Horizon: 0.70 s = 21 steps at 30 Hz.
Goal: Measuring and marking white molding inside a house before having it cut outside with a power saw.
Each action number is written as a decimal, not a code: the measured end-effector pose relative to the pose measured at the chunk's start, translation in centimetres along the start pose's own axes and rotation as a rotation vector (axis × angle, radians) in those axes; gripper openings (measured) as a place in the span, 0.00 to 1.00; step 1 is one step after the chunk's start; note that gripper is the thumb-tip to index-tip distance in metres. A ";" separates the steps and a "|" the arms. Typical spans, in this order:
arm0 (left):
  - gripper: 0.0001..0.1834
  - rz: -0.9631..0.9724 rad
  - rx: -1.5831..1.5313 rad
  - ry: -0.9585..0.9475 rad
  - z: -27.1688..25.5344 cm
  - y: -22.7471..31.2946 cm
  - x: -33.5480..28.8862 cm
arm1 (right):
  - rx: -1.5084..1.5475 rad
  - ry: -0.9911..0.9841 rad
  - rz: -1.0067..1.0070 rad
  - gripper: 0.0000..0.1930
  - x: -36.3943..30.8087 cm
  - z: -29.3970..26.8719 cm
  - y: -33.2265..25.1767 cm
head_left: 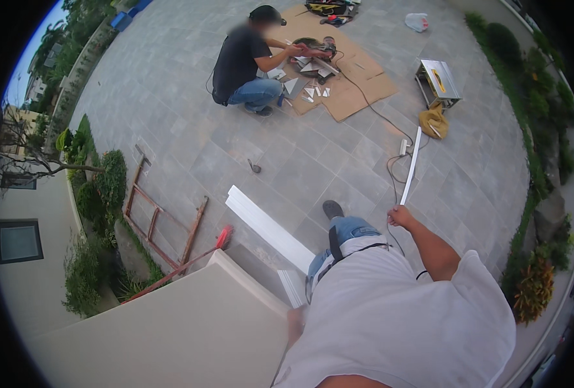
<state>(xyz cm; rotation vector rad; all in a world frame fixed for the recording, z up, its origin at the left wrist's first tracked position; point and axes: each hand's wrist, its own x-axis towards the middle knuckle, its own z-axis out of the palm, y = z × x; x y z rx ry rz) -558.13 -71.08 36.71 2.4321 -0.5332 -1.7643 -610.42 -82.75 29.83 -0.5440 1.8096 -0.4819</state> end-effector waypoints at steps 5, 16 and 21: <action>0.23 0.362 0.267 0.009 -0.7 2.6 1.8 | -0.205 -0.113 -0.339 0.13 4.5 0.6 -9.3; 0.19 0.453 0.797 0.044 -6.7 13.0 9.5 | 0.030 0.121 -0.082 0.13 4.9 1.3 -12.6; 0.18 0.370 0.544 0.003 -12.9 16.6 16.4 | 0.089 0.135 0.153 0.12 2.0 5.4 -10.0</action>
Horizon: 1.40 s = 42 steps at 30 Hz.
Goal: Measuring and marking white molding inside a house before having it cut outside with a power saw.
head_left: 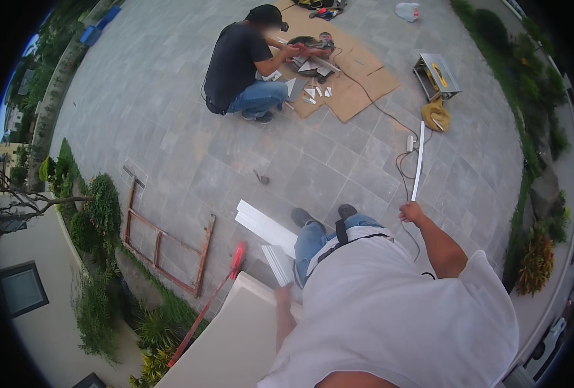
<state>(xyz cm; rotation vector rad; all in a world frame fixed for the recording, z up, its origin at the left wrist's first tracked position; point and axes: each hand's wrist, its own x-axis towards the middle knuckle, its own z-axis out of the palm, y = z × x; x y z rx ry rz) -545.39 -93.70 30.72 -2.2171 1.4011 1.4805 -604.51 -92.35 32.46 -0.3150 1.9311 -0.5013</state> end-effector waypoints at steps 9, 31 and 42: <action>0.24 0.014 -0.203 0.074 -12.2 6.9 8.2 | 0.024 -0.008 -0.112 0.15 -5.3 8.3 -0.6; 0.23 -0.046 -0.246 -0.067 -8.1 3.9 8.5 | 0.132 0.060 -0.098 0.15 -2.3 9.3 -4.7; 0.24 -0.036 -0.222 -0.084 -9.8 8.5 7.3 | 0.160 0.041 -0.066 0.14 -1.9 8.4 -2.6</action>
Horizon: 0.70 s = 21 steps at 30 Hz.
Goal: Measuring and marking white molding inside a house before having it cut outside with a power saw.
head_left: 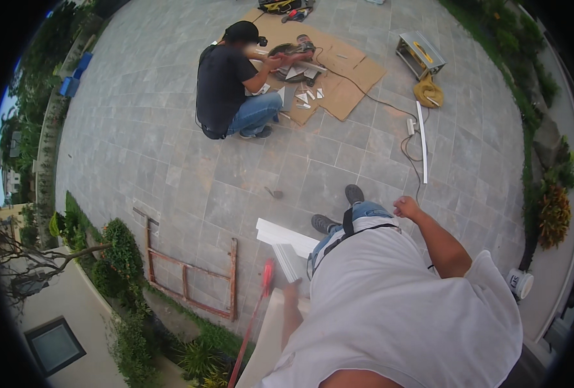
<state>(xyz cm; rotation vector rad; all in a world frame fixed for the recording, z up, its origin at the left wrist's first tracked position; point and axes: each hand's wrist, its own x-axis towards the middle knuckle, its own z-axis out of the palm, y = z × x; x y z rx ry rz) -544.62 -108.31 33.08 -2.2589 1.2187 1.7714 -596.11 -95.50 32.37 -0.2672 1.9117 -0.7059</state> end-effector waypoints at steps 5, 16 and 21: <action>0.18 -0.037 -0.022 0.002 -0.4 0.7 0.3 | 0.014 0.007 0.015 0.13 0.1 -0.8 2.1; 0.24 -0.030 0.161 -0.032 0.6 -4.6 5.9 | 0.065 0.018 0.072 0.13 -1.3 -0.7 3.5; 0.24 0.101 0.167 -0.060 1.8 -1.0 3.1 | 0.068 0.025 0.069 0.14 -1.1 -1.2 4.5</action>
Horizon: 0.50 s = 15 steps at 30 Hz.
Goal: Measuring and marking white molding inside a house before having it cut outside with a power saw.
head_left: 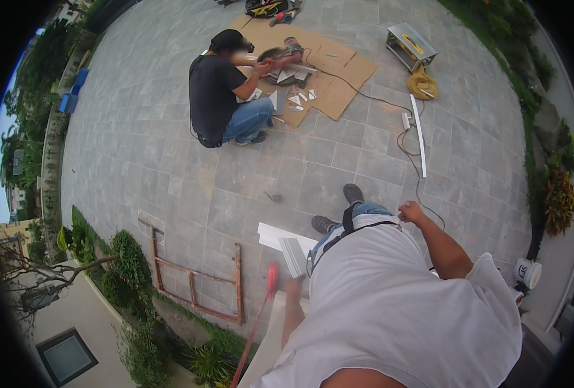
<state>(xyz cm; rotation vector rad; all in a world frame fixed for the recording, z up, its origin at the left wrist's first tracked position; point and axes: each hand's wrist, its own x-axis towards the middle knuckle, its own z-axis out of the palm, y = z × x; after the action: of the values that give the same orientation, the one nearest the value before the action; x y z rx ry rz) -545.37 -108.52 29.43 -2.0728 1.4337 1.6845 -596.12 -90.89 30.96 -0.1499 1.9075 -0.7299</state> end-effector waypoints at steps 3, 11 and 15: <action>0.24 0.041 0.038 -0.009 0.0 3.7 -2.0 | -0.001 0.009 -0.006 0.13 0.1 -0.7 0.6; 0.22 -0.049 -0.092 0.027 0.6 1.0 -2.0 | -0.020 -0.024 -0.026 0.13 0.7 -0.7 0.1; 0.21 -0.064 -0.058 0.037 0.9 0.7 -2.3 | -0.018 -0.041 -0.019 0.13 0.7 -0.6 -0.2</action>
<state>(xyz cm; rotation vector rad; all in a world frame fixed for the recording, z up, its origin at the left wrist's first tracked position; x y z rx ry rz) -546.38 -107.02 31.23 -2.1673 1.3286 1.6918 -597.03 -91.13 30.65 -0.1934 1.8764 -0.7179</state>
